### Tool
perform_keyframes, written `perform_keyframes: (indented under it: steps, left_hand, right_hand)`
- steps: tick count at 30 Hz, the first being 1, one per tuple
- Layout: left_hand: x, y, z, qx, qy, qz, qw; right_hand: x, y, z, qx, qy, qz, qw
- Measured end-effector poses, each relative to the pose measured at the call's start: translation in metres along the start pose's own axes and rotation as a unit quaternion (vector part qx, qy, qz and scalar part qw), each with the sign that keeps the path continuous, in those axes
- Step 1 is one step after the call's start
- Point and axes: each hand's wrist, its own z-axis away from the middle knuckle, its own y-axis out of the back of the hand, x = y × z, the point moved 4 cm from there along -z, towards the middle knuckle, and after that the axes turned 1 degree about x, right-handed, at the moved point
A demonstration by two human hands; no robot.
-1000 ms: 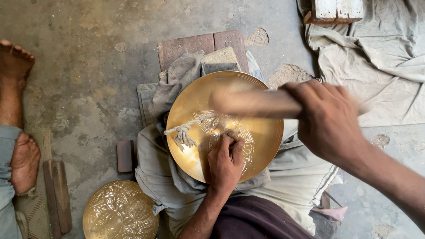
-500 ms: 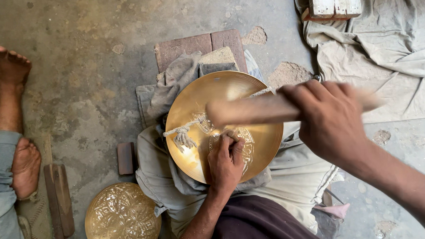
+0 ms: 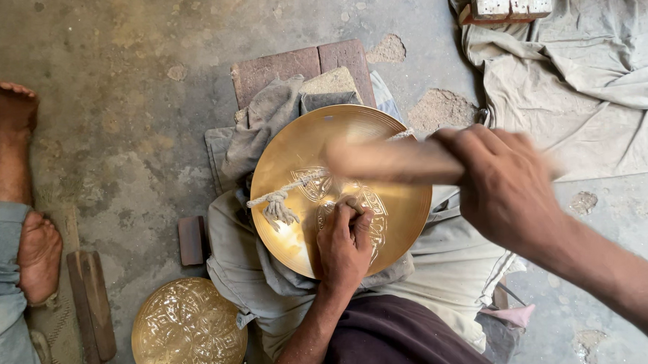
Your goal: The person sits on the floor with a brass plate on their lap and hammers a small punch along a decorative pattern to emboss the design into the metal. They reposition the punch across the pattern and occasionally lift and turn the plate while continuing to hammer.
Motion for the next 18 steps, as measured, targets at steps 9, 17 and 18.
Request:
perform_keyframes:
  steps: [9,17,18]
  left_hand:
    - [0.002,0.0,-0.001,-0.014,0.001,0.015,1.0]
    - [-0.004,-0.002,0.005,-0.009,0.003,-0.002,1.0]
    - [-0.006,-0.003,0.005,-0.017,0.018,0.008,1.0]
  right_hand:
    - [0.0,-0.009,0.011,-0.075,0.071,0.277,0.955]
    - [-0.001,-0.001,0.008,-0.085,0.024,0.194,0.977]
    - [-0.001,-0.002,0.007,-0.092,0.0,0.15,0.984]
